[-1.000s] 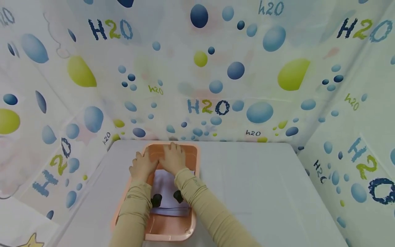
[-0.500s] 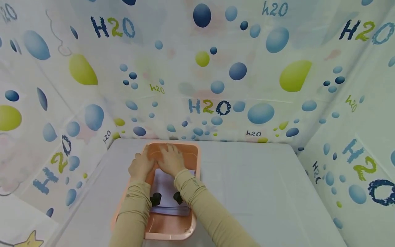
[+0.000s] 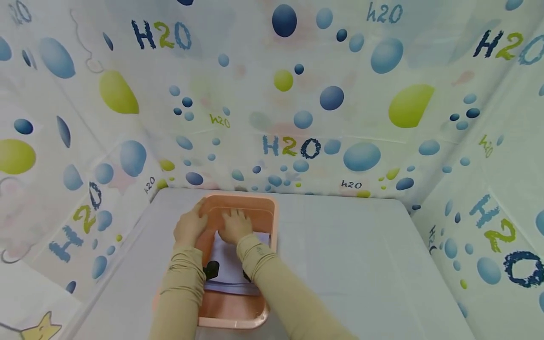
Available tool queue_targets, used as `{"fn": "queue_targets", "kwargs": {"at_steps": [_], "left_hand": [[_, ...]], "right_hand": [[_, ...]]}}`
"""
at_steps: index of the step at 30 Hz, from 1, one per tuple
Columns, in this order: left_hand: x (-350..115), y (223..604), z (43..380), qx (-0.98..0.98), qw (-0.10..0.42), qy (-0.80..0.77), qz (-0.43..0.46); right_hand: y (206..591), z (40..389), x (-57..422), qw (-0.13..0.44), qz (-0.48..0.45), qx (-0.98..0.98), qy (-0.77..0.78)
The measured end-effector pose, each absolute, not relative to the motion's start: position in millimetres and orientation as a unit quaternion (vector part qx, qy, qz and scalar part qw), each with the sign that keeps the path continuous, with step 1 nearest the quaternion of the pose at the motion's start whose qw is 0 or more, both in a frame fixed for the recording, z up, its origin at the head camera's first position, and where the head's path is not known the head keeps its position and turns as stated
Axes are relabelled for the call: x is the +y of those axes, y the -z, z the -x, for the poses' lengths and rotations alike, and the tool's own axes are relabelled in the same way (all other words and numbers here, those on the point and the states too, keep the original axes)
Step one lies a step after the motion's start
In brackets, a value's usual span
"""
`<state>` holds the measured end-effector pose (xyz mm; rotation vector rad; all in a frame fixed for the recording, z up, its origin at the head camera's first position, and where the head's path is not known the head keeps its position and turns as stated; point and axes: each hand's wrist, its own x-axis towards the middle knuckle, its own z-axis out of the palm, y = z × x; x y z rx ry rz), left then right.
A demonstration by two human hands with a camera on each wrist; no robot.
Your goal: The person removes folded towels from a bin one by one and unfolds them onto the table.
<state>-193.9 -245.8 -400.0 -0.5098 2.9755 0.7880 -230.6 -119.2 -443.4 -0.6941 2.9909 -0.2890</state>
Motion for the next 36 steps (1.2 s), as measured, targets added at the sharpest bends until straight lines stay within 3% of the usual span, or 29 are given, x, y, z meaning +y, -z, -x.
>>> {"fn": "queue_targets", "kwargs": {"at_steps": [12, 22, 36], "left_hand": [[-248, 400, 197, 0.946, -0.015, -0.28, 0.166], [-248, 405, 193, 0.943, -0.023, -0.285, 0.169], [-245, 407, 188, 0.947, -0.032, -0.271, 0.172]], "right_hand": [[457, 228, -124, 0.072, 0.194, 0.977, 0.055], [475, 217, -131, 0.033, 0.186, 0.98, 0.064], [498, 212, -133, 0.038, 0.178, 0.98, 0.078]]}}
